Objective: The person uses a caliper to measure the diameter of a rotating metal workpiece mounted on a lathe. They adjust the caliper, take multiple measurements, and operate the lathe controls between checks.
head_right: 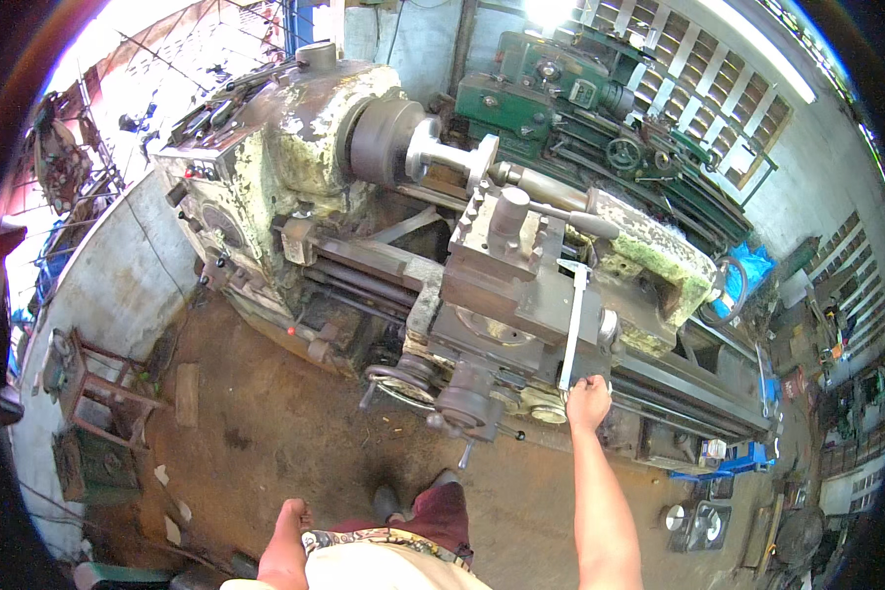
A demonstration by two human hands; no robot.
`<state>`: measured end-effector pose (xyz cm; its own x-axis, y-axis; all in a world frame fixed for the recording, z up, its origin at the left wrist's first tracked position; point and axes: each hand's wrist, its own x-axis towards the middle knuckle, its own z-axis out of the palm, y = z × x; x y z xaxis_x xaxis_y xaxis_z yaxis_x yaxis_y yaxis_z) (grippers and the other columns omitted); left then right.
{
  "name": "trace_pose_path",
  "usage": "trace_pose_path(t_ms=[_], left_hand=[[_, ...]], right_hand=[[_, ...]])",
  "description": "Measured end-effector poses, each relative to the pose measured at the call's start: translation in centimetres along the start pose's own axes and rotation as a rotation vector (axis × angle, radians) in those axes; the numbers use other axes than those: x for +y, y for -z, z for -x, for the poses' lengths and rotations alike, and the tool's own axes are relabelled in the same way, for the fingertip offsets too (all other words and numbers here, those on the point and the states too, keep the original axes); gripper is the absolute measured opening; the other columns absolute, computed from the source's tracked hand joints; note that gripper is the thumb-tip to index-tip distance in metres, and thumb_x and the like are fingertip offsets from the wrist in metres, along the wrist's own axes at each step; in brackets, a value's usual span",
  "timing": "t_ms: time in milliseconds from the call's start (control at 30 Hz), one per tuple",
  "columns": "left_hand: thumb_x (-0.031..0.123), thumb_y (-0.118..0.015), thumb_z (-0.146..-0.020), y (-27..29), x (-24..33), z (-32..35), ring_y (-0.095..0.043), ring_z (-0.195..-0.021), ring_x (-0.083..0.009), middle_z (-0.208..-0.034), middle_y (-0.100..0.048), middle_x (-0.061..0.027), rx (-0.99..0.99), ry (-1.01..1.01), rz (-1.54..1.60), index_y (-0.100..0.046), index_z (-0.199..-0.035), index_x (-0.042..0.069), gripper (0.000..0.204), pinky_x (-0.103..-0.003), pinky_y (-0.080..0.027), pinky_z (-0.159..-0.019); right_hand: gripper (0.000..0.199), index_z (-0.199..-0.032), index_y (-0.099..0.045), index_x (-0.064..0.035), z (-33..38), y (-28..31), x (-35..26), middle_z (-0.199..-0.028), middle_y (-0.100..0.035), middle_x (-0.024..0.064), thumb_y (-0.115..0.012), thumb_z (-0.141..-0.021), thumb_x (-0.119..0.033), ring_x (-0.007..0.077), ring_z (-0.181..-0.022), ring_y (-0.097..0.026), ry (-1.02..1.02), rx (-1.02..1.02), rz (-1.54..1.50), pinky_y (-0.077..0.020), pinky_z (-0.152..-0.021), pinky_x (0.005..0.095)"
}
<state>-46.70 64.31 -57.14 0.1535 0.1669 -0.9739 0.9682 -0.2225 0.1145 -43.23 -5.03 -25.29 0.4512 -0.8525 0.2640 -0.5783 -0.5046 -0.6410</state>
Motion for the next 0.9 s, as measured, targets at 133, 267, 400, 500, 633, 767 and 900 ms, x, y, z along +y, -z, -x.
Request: trace_pose_path(t_ms=[133, 267, 400, 500, 633, 767, 900], left_hand=[[0.017, -0.044, -0.094, -0.8, -0.2, 1.2, -0.048, -0.049, -0.0241, -0.058, -0.046, -0.0045, 0.083, -0.074, 0.022, -0.053, -0.076, 0.011, 0.020, -0.043, -0.043, -0.050], [0.016, -0.043, -0.095, -1.1, -0.1, 1.9, -0.042, -0.045, -0.0218, -0.055, -0.041, -0.0037, 0.114, -0.062, 0.026, -0.050, -0.081, 0.012, 0.017, -0.040, -0.038, -0.046], [0.014, -0.041, -0.096, -0.9, 0.0, 1.6, -0.031, -0.041, -0.0176, -0.052, -0.031, -0.0012, 0.027, -0.068, 0.098, -0.042, -0.075, 0.013, 0.021, -0.037, -0.028, -0.042], [0.013, -0.040, -0.096, -0.9, -0.1, 1.2, -0.029, -0.041, -0.0166, -0.052, -0.029, -0.0008, 0.028, -0.042, 0.122, -0.040, -0.073, 0.013, 0.023, -0.037, -0.026, -0.042], [0.013, -0.040, -0.095, -0.8, -0.3, 1.0, -0.042, -0.044, -0.0220, -0.055, -0.043, -0.0050, 0.091, -0.056, 0.086, -0.050, -0.074, 0.011, 0.024, -0.041, -0.038, -0.043], [0.013, -0.043, -0.095, -0.3, -0.4, 0.7, -0.056, -0.053, -0.0302, -0.066, -0.056, -0.0103, 0.115, -0.063, 0.021, -0.064, -0.084, 0.006, 0.025, -0.047, -0.050, -0.053], [0.023, -0.050, -0.098, -0.1, -0.3, 0.8, -0.065, -0.086, -0.0320, -0.105, -0.066, -0.0130, 0.079, -0.069, -0.081, -0.062, -0.115, 0.006, 0.027, -0.051, -0.054, -0.075]], right_hand=[[0.015, -0.090, -0.066, -0.0005, -0.2, -0.4, 0.5, -0.084, -0.069, 0.0216, -0.066, -0.084, -0.015, 0.0407, -0.084, -0.068, 0.019, 0.015, 0.026, -0.0512, -0.076, 0.0457], [0.014, -0.090, -0.066, -0.0012, -0.1, -0.4, 0.5, -0.085, -0.070, 0.0214, -0.067, -0.085, -0.015, 0.0404, -0.085, -0.068, 0.030, 0.015, 0.031, -0.0513, -0.077, 0.0458], [0.014, -0.090, -0.066, -0.0017, 0.1, 0.0, -0.2, -0.085, -0.070, 0.0216, -0.067, -0.085, -0.014, 0.0403, -0.085, -0.068, 0.054, 0.026, 0.021, -0.0514, -0.077, 0.0459], [0.013, -0.090, -0.067, -0.0019, 0.3, 0.3, -0.7, -0.085, -0.070, 0.0218, -0.067, -0.085, -0.014, 0.0403, -0.084, -0.068, 0.045, 0.021, 0.025, -0.0516, -0.077, 0.0459], [0.013, -0.089, -0.067, -0.0022, 0.4, 0.4, -0.8, -0.085, -0.070, 0.0220, -0.067, -0.085, -0.014, 0.0404, -0.084, -0.068, 0.047, 0.027, 0.056, -0.0517, -0.076, 0.0458], [0.014, -0.089, -0.068, -0.0026, 0.2, 0.1, -0.2, -0.085, -0.070, 0.0218, -0.067, -0.085, -0.016, 0.0406, -0.085, -0.068, 0.053, 0.038, 0.053, -0.0517, -0.077, 0.0472], [0.016, -0.089, -0.067, -0.0025, 0.0, -0.1, 0.1, -0.084, -0.069, 0.0213, -0.065, -0.085, -0.018, 0.0409, -0.084, -0.068, 0.067, 0.069, 0.070, -0.0516, -0.076, 0.0491]])
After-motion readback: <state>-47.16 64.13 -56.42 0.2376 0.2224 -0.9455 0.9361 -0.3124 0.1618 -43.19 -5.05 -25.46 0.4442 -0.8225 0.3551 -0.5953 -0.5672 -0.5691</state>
